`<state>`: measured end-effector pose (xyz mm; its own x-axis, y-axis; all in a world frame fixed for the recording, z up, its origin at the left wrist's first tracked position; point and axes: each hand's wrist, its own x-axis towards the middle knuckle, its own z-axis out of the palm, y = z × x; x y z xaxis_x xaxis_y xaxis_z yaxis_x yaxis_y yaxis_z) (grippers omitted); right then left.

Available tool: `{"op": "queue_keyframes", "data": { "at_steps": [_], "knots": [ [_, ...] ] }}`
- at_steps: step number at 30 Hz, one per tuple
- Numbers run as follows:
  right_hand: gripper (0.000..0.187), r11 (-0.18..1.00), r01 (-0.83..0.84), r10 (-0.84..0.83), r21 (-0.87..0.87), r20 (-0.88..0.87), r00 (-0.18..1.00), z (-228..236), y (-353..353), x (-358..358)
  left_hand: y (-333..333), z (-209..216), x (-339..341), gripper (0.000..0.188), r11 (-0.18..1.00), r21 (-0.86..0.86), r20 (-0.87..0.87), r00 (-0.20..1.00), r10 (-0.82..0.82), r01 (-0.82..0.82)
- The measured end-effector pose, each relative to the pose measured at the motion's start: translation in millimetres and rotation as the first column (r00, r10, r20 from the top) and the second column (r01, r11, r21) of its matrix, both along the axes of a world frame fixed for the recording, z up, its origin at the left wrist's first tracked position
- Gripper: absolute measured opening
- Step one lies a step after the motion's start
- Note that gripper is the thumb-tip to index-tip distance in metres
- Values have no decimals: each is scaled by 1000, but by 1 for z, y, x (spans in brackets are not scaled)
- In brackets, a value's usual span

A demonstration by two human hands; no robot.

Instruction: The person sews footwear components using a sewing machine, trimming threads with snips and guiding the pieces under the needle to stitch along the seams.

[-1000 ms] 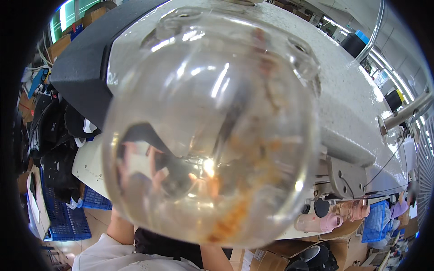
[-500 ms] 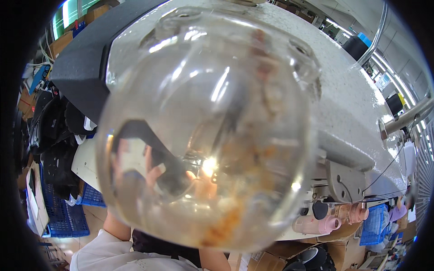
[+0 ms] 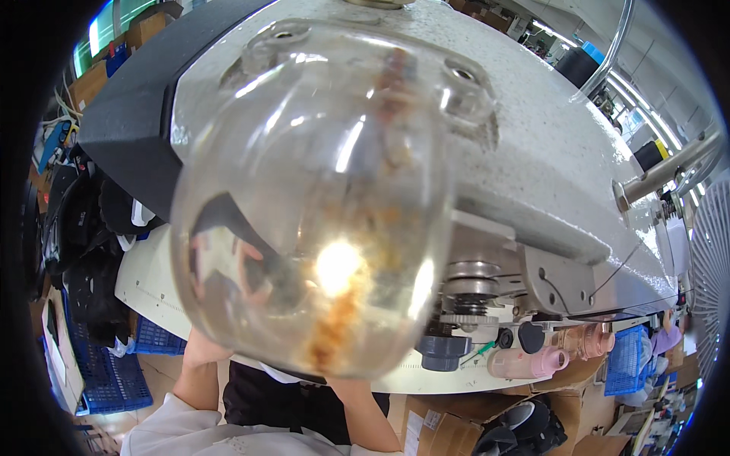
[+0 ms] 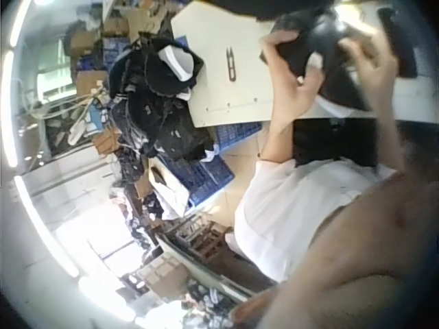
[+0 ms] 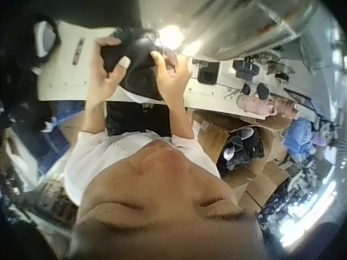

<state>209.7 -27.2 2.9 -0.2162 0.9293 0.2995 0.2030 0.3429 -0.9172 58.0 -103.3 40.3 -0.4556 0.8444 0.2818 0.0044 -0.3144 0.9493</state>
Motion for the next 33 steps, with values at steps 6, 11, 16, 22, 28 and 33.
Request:
{"op": "queue_keyframes", "data": {
  "at_steps": [6, 11, 16, 22, 28, 33],
  "knots": [
    [28, 981, -181, 190, -70, 145, 971, -14, 44, 36, -25, -37, 49, 48, 991, -78, -342, 937, 74, -106],
    [25, 945, -257, 302, -201, 244, 922, -66, 89, 73, -16, -43, 88, 52, 984, -62, -376, 917, 132, -167],
    [23, 906, -341, 400, -250, 246, 883, -45, 89, 73, -9, -48, 90, 50, 974, 31, -341, 914, 221, -224],
    [17, 919, -286, 292, -272, -19, 956, -5, 58, 36, -8, -37, 70, 48, 990, -40, -162, 979, 127, -135],
    [23, 955, -234, 220, -184, -95, 971, -4, 49, 31, -10, -30, 56, 48, 995, -39, -204, 976, 80, -89],
    [27, 965, -222, 187, -140, -229, 955, 14, 38, 16, -4, -23, 42, 46, 999, -50, -87, 996, -6, 1]
  ]
}}
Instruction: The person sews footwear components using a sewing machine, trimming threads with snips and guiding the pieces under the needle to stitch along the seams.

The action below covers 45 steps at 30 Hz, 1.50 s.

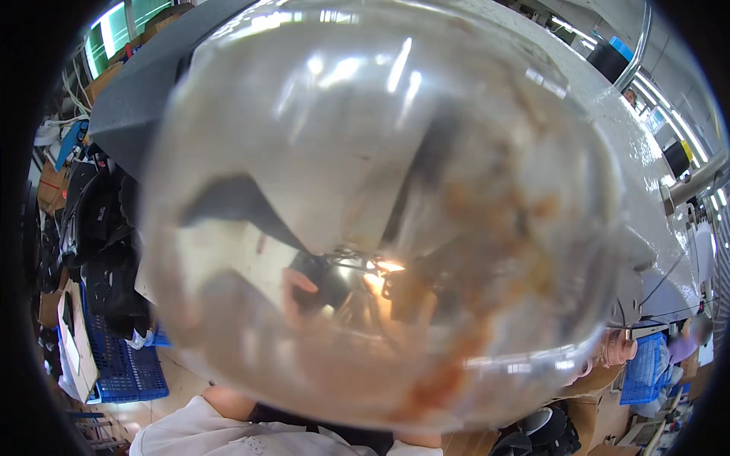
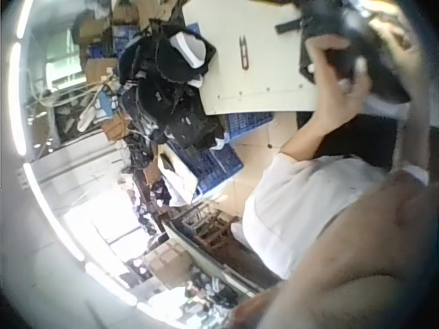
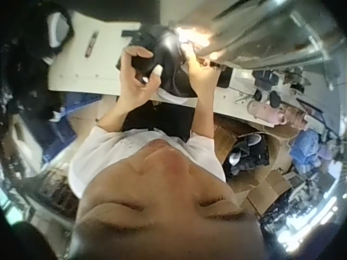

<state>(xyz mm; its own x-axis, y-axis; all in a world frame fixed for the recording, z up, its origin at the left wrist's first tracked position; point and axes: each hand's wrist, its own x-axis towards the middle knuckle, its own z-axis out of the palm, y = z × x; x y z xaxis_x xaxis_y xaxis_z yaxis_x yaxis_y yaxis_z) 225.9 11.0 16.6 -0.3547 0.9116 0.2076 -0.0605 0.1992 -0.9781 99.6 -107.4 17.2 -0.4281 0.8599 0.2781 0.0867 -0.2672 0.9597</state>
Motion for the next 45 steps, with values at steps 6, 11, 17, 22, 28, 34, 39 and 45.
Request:
{"op": "queue_keyframes", "data": {
  "at_steps": [6, 11, 17, 22, 28, 34, 39, 45],
  "knots": [
    [27, 996, 90, -90, 12, -12, 996, -6, -12, -11, 15, -34, -31, 43, 995, 88, -8, 998, -55, 55],
    [27, 984, 157, -156, -82, 20, 988, -7, -25, -18, 17, -3, -53, 43, 988, 72, -98, 987, -126, 133],
    [27, 978, 208, -207, -32, 20, 978, -3, -34, -31, 23, 7, -83, 45, 990, -53, -294, 946, -137, 127],
    [26, 976, 213, -214, 35, 52, 975, -3, -36, -34, 19, 27, -89, 46, 984, -106, -324, 930, -172, 144],
    [26, 971, 234, -235, -58, -12, 972, 2, -37, -41, 33, 24, -105, 54, 961, -230, -251, 945, -210, 153],
    [28, 965, 261, -258, 19, -94, 962, -10, -33, -45, 43, 46, -113, 38, 939, -233, -310, 896, -319, 253],
    [39, 972, 221, -234, -82, -211, 949, -9, -39, -57, 58, 11, -155, 26, 896, -272, -365, 824, -433, 351],
    [48, 977, 194, -205, -88, -141, 969, -18, -40, -50, 46, 32, -63, 26, 985, 172, -185, 982, 35, -3]
  ]
}}
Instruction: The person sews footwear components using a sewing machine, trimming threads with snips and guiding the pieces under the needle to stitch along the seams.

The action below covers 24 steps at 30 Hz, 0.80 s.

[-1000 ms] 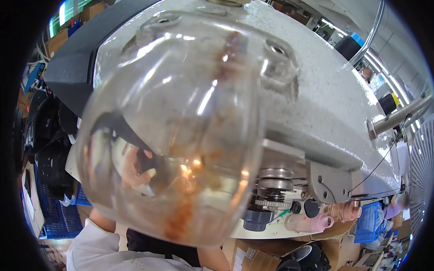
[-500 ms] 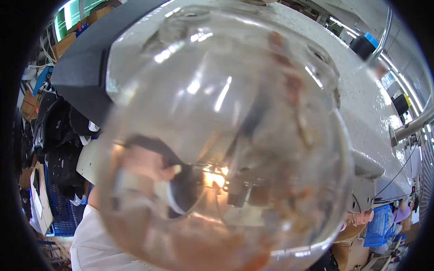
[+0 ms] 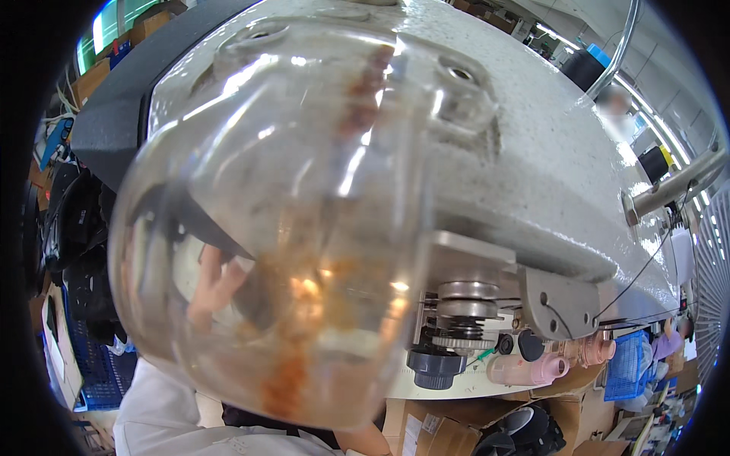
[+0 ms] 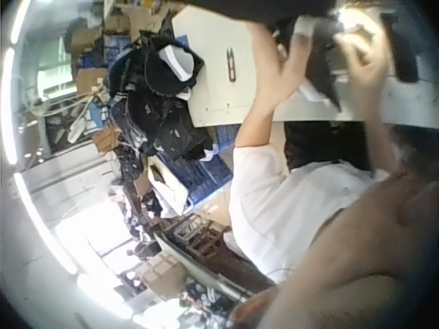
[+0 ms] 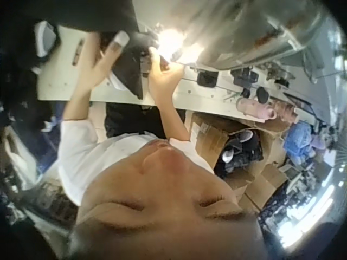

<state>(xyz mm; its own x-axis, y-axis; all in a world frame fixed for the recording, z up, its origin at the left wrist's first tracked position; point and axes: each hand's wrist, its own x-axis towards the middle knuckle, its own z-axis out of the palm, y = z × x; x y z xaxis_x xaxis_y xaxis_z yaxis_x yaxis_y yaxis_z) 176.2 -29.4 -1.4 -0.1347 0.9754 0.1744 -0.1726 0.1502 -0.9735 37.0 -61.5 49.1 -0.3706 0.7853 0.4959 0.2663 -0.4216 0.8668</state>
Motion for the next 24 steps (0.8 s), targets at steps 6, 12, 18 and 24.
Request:
{"op": "queue_keyframes", "data": {
  "at_steps": [6, 12, 18, 24],
  "knots": [
    [45, 998, -8, 6, 69, 26, 1000, -9, 0, 3, -1, 5, -27, 25, 985, -173, -281, 959, -44, -6],
    [41, 1000, -1, 2, 30, -37, 999, -10, -2, 1, 3, 5, -35, 19, 989, -104, -321, 938, -133, 104],
    [43, 999, -12, 14, 49, -32, 999, -12, -3, -3, 18, 0, -56, 18, 959, -134, -329, 901, -282, 251],
    [43, 994, -11, 14, 113, -25, 1000, -13, -5, -7, 30, -15, -81, 21, 978, -69, -549, 811, -202, 197]
  ]
}}
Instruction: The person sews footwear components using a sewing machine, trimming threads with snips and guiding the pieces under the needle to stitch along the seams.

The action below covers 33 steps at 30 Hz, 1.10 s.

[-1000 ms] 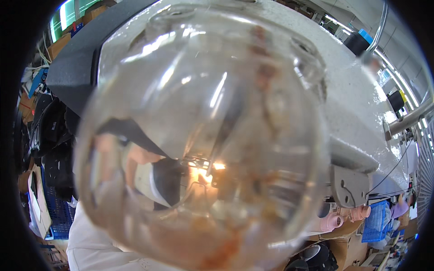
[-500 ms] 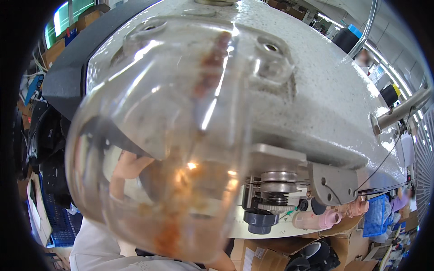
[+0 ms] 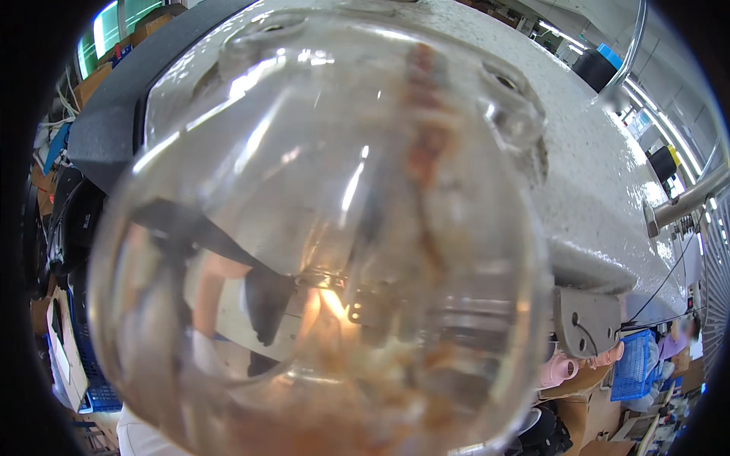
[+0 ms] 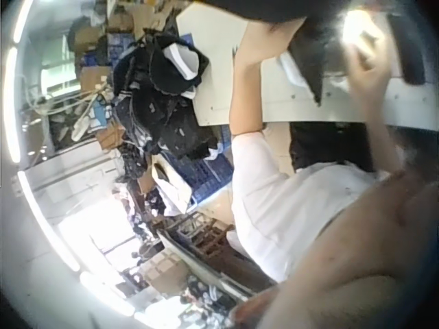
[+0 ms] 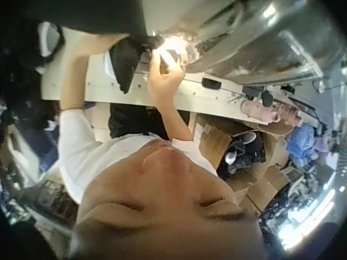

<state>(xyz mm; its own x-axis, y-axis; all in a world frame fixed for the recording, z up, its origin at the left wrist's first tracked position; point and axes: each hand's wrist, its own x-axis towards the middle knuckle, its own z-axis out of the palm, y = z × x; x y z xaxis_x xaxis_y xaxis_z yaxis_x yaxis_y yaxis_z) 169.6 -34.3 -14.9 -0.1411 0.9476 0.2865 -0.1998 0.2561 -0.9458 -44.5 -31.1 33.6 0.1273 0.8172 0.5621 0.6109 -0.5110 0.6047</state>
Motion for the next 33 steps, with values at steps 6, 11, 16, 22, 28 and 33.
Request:
{"op": "queue_keyframes", "data": {
  "at_steps": [6, 11, 16, 22, 28, 33],
  "knots": [
    [43, 998, -36, 34, -58, -42, 999, 5, -1, -1, 7, -9, -14, 21, 995, -78, 76, 996, -55, 61],
    [46, 991, -61, 56, -115, -49, 997, 13, -5, -1, 4, -10, -11, 21, 997, -65, 131, 991, -20, 29],
    [47, 995, -55, 51, -79, -51, 997, 12, -3, -1, -3, -8, 0, 21, 998, -62, 175, 985, 13, -3],
    [38, 999, -31, 30, -44, -14, 999, 4, 7, 10, -5, -1, 18, 21, 998, -62, 202, 979, 0, 13],
    [38, 996, -11, 13, -84, 20, 1000, 7, 5, 9, -11, 8, 24, 18, 994, -111, 199, 980, 20, 2],
    [42, 987, -105, 105, -122, -5, 994, 2, 10, 19, -28, 18, 51, 21, 991, -115, 220, 971, 99, -75]
  ]
}}
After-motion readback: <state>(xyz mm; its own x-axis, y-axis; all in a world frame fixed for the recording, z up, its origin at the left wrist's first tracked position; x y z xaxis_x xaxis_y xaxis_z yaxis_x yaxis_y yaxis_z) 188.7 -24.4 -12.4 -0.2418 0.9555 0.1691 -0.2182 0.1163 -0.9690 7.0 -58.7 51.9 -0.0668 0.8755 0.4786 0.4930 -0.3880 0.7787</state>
